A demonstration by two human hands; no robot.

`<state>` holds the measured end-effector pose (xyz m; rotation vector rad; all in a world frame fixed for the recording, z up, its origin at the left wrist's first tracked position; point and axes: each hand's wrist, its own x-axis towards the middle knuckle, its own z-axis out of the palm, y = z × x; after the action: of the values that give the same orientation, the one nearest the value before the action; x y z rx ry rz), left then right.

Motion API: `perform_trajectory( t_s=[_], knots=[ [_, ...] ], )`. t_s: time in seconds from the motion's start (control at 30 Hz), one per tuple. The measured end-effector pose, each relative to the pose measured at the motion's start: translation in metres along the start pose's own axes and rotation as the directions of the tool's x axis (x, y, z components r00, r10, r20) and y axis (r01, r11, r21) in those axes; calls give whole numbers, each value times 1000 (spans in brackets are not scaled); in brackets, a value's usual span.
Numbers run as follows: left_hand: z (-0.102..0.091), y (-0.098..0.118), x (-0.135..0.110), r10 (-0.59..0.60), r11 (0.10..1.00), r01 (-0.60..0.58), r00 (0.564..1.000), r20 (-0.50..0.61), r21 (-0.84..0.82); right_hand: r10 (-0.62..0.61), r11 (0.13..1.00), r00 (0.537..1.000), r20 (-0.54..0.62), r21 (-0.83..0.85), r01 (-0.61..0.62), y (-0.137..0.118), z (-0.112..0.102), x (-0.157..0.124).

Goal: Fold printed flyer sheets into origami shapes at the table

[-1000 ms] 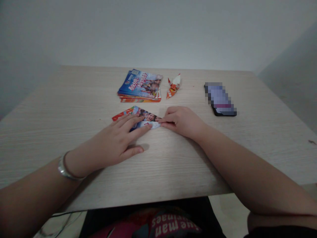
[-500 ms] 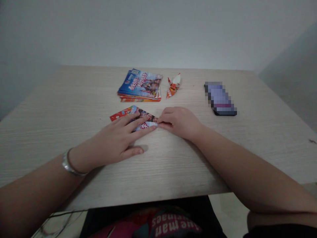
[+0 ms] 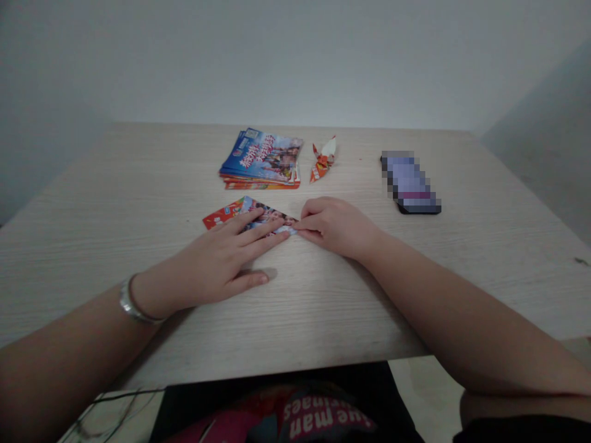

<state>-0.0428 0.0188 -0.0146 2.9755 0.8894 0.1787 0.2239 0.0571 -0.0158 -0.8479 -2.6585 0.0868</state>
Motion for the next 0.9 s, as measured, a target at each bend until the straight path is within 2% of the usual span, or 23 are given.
perform_trajectory(
  t_s=[0.27, 0.6, 0.77, 0.83, 0.9],
  knots=[
    [-2, 2, 1, -47, 999, 47, 999, 26, 13, 83, 996, 995, 50, -29, -81, 1, -12, -4],
    [2, 2, 3, -25, 1000, 25, 1000, 1, -4, 193, 978, 973, 123, -103, -181, -4, -19, -2],
    [3, 3, 3, -26, 1000, 27, 1000, -14, 5, 248, 962, 965, 90, 97, -257, -1, -13, -1],
    [3, 3, 3, -18, 1000, 18, 1000, -24, 7, 335, 917, 933, 131, 184, -355, 0, -11, -1],
    [3, 2, 3, -9, 1000, 9, 999, -32, 9, 440, 844, 875, 201, 239, -480, 0, -12, -1]
  ],
)
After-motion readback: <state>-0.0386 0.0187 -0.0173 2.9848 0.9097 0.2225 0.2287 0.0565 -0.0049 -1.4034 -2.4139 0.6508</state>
